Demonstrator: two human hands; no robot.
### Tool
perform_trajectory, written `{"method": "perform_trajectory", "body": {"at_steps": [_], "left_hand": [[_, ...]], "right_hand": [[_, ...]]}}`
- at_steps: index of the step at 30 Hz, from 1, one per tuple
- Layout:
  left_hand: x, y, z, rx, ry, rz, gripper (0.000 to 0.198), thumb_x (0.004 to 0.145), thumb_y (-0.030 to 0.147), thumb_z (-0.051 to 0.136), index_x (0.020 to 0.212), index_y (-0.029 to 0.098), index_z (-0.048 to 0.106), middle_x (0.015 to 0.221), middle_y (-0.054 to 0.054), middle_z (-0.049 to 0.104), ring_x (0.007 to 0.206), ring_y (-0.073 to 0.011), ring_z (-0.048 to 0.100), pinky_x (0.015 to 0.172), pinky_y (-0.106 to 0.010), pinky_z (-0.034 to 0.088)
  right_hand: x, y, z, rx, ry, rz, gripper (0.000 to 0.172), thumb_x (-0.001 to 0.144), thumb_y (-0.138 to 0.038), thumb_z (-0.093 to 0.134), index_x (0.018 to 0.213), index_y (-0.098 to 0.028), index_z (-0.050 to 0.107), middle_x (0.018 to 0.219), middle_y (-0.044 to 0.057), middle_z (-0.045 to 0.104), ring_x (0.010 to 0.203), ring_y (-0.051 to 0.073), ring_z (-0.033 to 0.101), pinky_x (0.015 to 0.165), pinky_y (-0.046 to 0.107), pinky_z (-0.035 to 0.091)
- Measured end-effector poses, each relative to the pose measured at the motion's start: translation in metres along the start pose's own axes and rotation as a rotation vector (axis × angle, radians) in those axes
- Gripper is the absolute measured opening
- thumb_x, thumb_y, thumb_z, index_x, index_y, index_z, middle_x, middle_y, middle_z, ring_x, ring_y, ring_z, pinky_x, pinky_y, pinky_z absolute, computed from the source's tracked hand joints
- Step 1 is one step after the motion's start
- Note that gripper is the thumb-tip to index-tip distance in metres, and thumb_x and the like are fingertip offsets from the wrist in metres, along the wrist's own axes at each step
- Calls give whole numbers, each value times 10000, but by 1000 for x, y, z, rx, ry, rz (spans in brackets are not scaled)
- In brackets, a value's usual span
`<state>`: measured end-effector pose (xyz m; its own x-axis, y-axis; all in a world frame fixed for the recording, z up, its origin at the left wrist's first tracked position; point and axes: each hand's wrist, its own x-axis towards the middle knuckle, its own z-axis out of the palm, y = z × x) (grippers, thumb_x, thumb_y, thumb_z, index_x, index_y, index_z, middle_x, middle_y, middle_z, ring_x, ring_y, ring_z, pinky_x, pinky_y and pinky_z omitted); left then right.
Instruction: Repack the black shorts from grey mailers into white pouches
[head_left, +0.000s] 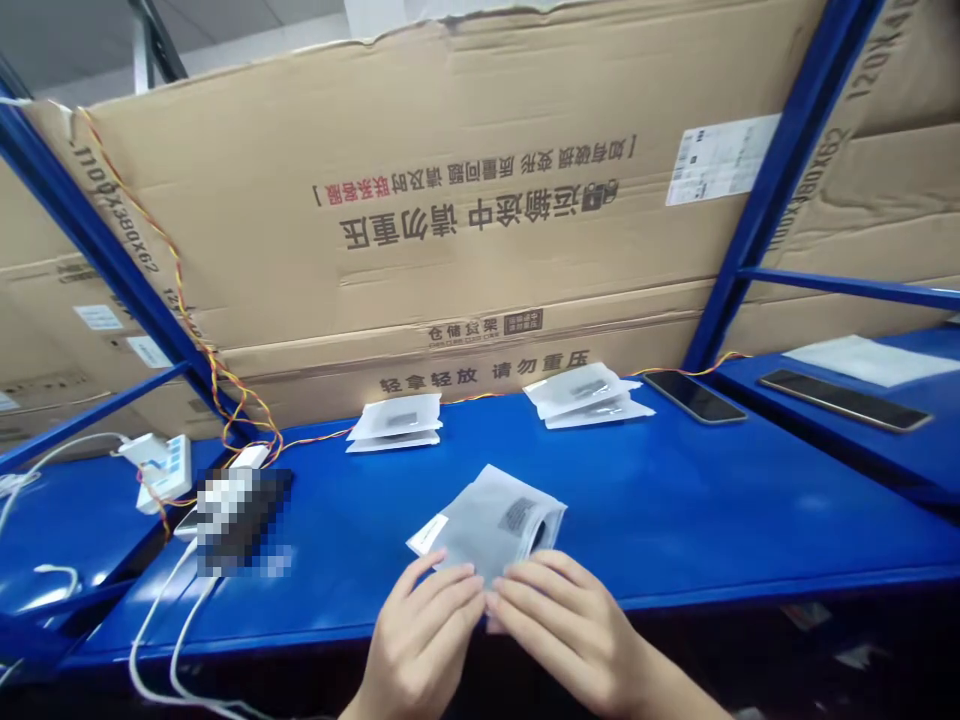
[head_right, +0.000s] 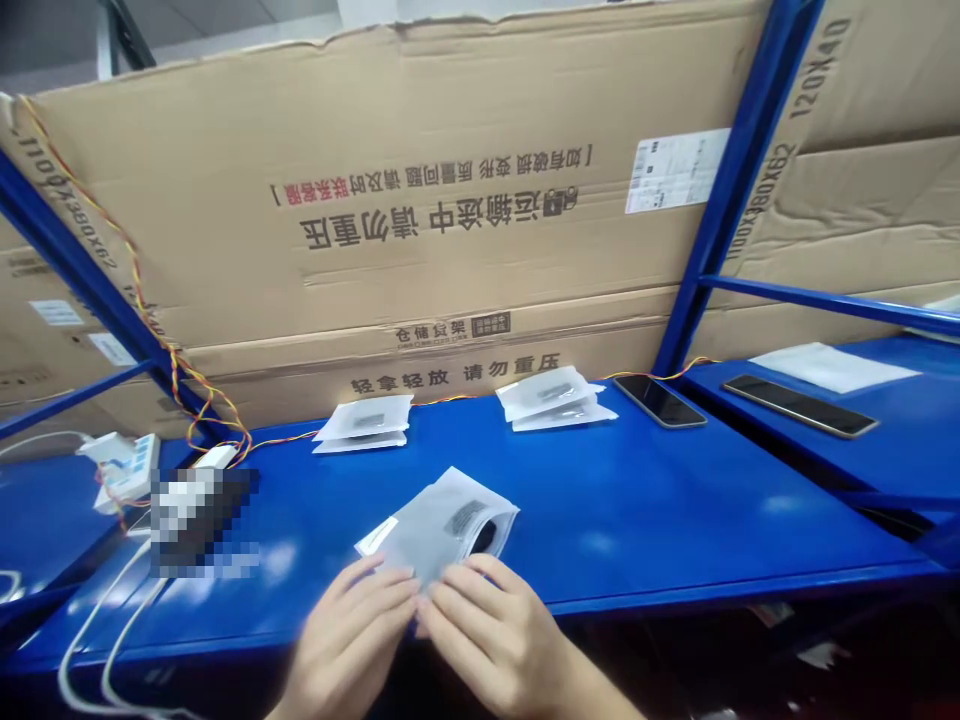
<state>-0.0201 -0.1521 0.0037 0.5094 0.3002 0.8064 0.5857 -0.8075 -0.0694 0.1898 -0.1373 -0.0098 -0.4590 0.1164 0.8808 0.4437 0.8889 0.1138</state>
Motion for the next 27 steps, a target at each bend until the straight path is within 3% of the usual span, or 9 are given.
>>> {"method": "perform_trajectory", "body": {"at_steps": [7, 15, 19, 23, 25, 27], "left_hand": [[-18, 10, -6, -37, 44, -68, 237, 928, -11, 626, 1060, 171, 702, 948, -47, 837, 940, -221, 813, 1000, -435, 619], [-30, 23, -19, -46, 91, -193, 234, 965, 58, 647, 1119, 213, 730, 1018, -28, 840, 984, -258, 813, 1043, -510, 614], [-44, 14, -22, -60, 94, -277, 323, 954, 72, 660, 1182, 288, 736, 1033, -9, 838, 996, -275, 810, 1036, -522, 631], [-50, 0, -19, -109, 124, -354, 373, 944, 59, 667, 1206, 320, 716, 1038, 1, 835, 998, -273, 809, 1006, -500, 652], [-48, -8, -16, -159, 147, -392, 328, 956, 29, 629, 1145, 283, 712, 1062, -9, 833, 1009, -255, 808, 967, -437, 672], [-43, -15, -12, -240, 133, -391, 267, 985, 39, 591, 1095, 256, 701, 1088, -24, 833, 991, -229, 812, 900, -347, 688]], "right_hand": [[1, 8, -4, -10, -12, -21, 304, 1057, -72, 444, 1003, -96, 743, 910, 81, 816, 898, 206, 753, 800, 367, 597], [-17, 51, -5, -102, -93, 13, 273, 1060, -91, 456, 1085, -141, 723, 1045, 104, 812, 1040, 233, 740, 864, 399, 560], [-35, 77, -7, -162, -116, 100, 263, 1055, -69, 454, 1074, -166, 698, 1081, 103, 807, 1024, 230, 745, 829, 392, 561], [-38, 80, -13, -165, -153, 153, 210, 1011, -67, 534, 1074, -179, 700, 1093, 111, 801, 983, 230, 751, 816, 392, 585], [-32, 72, -11, -148, -193, 174, 219, 988, -105, 576, 1152, -174, 703, 1166, 135, 786, 1087, 265, 735, 883, 433, 600], [-24, 63, -3, -113, -288, 169, 367, 967, -149, 596, 1329, -144, 653, 1348, 177, 715, 1316, 320, 633, 1009, 499, 578]]}}
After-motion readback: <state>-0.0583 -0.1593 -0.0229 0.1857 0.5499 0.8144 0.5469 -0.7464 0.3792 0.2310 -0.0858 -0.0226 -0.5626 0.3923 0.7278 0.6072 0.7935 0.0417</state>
